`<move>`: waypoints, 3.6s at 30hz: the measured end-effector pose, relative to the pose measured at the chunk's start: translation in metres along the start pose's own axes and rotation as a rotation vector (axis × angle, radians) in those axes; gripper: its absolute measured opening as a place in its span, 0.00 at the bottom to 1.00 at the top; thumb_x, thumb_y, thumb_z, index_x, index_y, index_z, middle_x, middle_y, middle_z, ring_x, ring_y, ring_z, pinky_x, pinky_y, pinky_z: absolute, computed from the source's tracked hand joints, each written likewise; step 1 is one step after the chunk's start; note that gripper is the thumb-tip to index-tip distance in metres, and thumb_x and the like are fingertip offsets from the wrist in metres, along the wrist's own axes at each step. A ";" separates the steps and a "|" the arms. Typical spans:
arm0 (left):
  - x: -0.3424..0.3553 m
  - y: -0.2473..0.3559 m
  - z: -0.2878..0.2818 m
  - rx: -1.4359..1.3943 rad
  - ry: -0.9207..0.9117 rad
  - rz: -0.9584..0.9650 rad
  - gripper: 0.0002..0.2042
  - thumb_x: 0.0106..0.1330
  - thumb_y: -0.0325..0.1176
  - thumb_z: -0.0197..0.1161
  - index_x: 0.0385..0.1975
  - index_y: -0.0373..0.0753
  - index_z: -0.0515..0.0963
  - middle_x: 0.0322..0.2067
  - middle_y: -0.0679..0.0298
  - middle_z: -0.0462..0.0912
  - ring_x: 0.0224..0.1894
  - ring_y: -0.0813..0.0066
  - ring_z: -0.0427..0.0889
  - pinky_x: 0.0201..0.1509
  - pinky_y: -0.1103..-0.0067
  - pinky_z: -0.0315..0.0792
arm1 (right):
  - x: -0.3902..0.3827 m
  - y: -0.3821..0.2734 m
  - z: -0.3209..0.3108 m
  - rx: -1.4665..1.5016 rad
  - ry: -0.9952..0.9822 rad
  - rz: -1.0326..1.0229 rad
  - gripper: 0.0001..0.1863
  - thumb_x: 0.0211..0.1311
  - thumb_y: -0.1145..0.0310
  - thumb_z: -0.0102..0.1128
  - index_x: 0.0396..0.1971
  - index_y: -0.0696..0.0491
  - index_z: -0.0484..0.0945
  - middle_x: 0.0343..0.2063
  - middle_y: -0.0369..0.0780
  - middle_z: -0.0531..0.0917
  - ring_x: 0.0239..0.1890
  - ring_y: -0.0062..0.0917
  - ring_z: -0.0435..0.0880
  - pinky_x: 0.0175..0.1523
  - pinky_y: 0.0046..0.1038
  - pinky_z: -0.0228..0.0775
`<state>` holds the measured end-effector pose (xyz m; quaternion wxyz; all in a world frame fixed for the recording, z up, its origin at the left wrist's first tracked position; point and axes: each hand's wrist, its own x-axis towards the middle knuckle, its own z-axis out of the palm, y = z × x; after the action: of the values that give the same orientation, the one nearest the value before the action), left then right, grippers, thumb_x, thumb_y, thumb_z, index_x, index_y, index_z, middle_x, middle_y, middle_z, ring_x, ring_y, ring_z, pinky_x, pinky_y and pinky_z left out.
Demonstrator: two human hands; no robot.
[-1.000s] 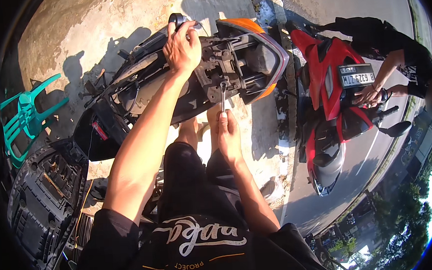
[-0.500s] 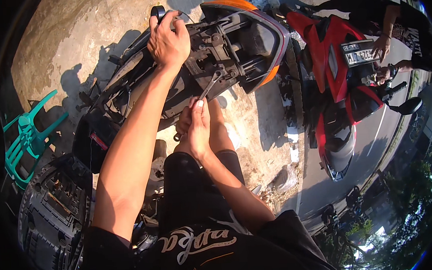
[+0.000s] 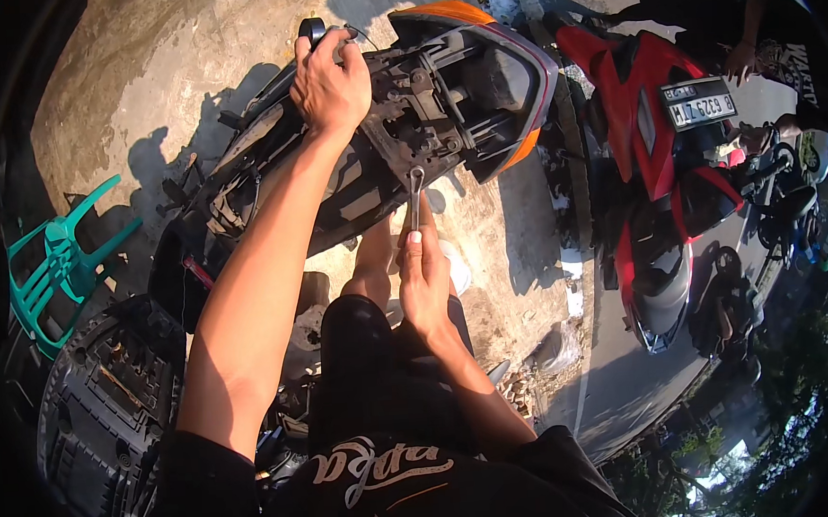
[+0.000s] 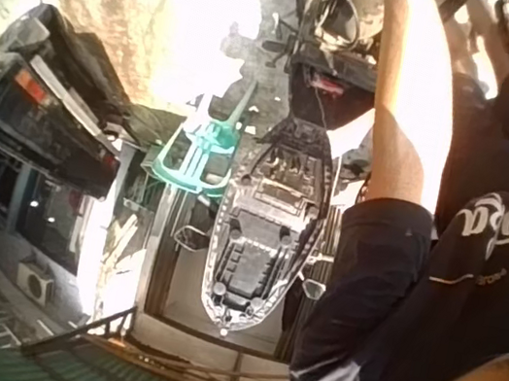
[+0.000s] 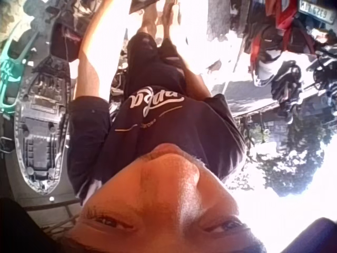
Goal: The recorder is repairing the rear section of a motorcycle using a wrench.
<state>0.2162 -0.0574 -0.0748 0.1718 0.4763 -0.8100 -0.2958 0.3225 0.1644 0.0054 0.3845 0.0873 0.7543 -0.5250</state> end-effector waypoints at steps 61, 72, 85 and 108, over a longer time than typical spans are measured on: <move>-0.001 -0.002 -0.002 -0.009 0.019 -0.010 0.11 0.64 0.38 0.54 0.34 0.48 0.85 0.36 0.55 0.77 0.36 0.50 0.80 0.40 0.62 0.72 | 0.036 -0.066 -0.042 -0.437 -0.115 0.053 0.22 0.79 0.56 0.42 0.28 0.58 0.69 0.18 0.34 0.68 0.24 0.19 0.61 0.30 0.27 0.58; 0.000 0.001 0.003 -0.012 0.008 -0.031 0.11 0.64 0.38 0.53 0.34 0.48 0.85 0.37 0.56 0.78 0.38 0.50 0.80 0.41 0.62 0.73 | 0.043 -0.023 0.113 0.753 0.179 0.041 0.16 0.82 0.55 0.35 0.34 0.50 0.62 0.22 0.29 0.63 0.20 0.11 0.58 0.24 0.17 0.53; 0.001 0.000 -0.003 -0.001 0.026 -0.009 0.10 0.63 0.36 0.55 0.32 0.47 0.85 0.37 0.53 0.78 0.35 0.48 0.81 0.38 0.61 0.73 | 0.006 -0.055 -0.015 -0.309 0.003 -0.013 0.21 0.80 0.59 0.42 0.27 0.56 0.70 0.16 0.32 0.65 0.21 0.15 0.60 0.26 0.24 0.54; -0.001 0.001 0.001 -0.003 0.005 0.002 0.12 0.64 0.37 0.53 0.34 0.48 0.85 0.36 0.54 0.76 0.37 0.49 0.80 0.41 0.62 0.73 | 0.032 -0.026 -0.011 -0.359 0.021 -0.083 0.19 0.80 0.58 0.43 0.30 0.57 0.68 0.21 0.31 0.66 0.25 0.15 0.62 0.31 0.23 0.59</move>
<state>0.2155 -0.0553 -0.0744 0.1749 0.4760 -0.8096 -0.2955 0.2811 0.1543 0.0042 0.3641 -0.0086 0.8428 -0.3963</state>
